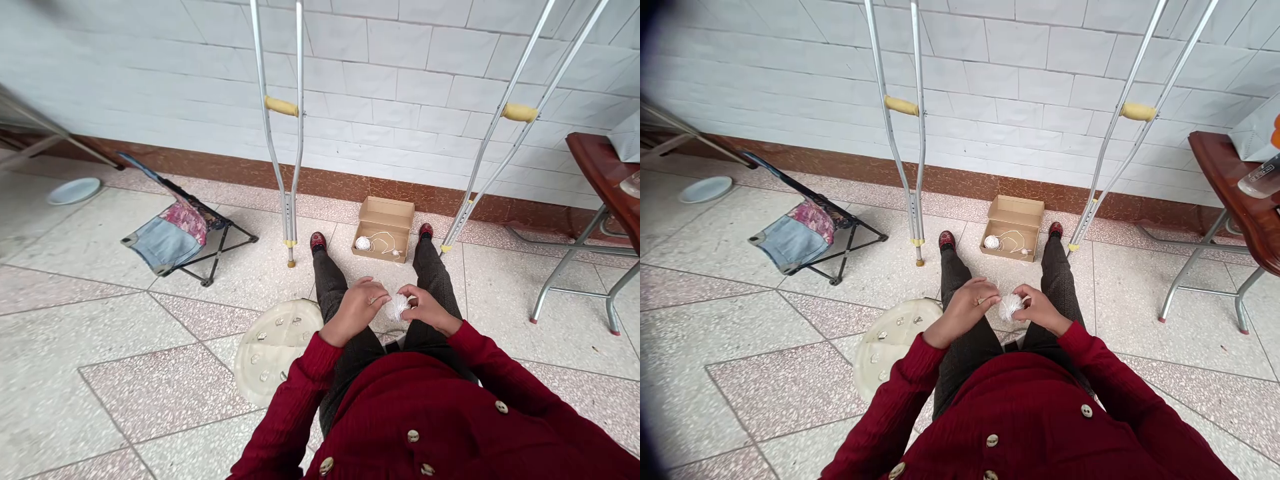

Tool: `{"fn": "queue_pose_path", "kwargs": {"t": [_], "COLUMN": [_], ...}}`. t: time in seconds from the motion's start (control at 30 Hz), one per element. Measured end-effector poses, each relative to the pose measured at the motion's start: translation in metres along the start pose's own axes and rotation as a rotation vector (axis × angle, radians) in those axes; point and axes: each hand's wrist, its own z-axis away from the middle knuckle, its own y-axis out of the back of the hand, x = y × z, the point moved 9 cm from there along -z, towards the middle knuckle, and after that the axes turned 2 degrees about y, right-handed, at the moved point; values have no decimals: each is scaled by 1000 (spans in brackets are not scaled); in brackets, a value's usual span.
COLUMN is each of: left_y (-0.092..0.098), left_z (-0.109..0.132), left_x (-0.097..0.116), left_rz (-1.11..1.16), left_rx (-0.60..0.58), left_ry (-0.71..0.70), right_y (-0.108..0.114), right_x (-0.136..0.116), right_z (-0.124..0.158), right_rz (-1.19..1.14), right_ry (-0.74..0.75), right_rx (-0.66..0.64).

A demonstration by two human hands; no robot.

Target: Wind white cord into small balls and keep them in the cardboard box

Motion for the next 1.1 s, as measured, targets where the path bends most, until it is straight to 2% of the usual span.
{"fn": "queue_pose_path", "kwargs": {"t": [0.07, 0.13, 0.23, 0.33, 0.4, 0.5, 0.6, 0.7, 0.77, 0.8, 0.9, 0.97, 1.03, 1.1], "left_y": [4, 2, -13, -34, -45, -53, -52, -45, -36, -31, -15, -10, -8, -12], "left_z": [-6, -9, -5, 6, 13, 19, 22, 21, 19, 17, 10, 5, 2, 2], "left_x": [-3, -9, -28, -44, -44, -32, -16, -5, -3, -4, -6, -8, -14, -24], "left_rz": [66, 165, 301, 347, 345, 301, 160, 26, -16, -29, -26, 34, 112, 162], "left_rx": [15, 31, 50, 18, -26, -90, -138, -139, -104, -76, 7, 42, 71, 96], "left_ry": [-6, 18, 129, 241, 261, 243, 189, 110, 63, 43, 2, -3, 26, 98], "right_y": [-18, -26, -25, -17, -6, 21, 47, 52, 40, 30, -10, -30, -35, -29], "right_x": [-5, -18, -37, -52, -57, -53, -35, -16, -3, 4, 15, 7, -9, -26], "right_z": [12, 21, 28, 25, 17, -2, -16, -18, -14, -11, 4, 17, 25, 27], "right_rz": [-194, -331, -458, -528, -527, -430, -178, 169, 270, 245, -25, -225, -378, -480], "right_ry": [-51, -52, -30, 6, 44, 87, 96, 94, 68, 38, -88, -121, -98, -56], "right_rx": [-143, -205, -210, -187, -121, 82, 302, 388, 318, 242, -93, -264, -316, -293]}}
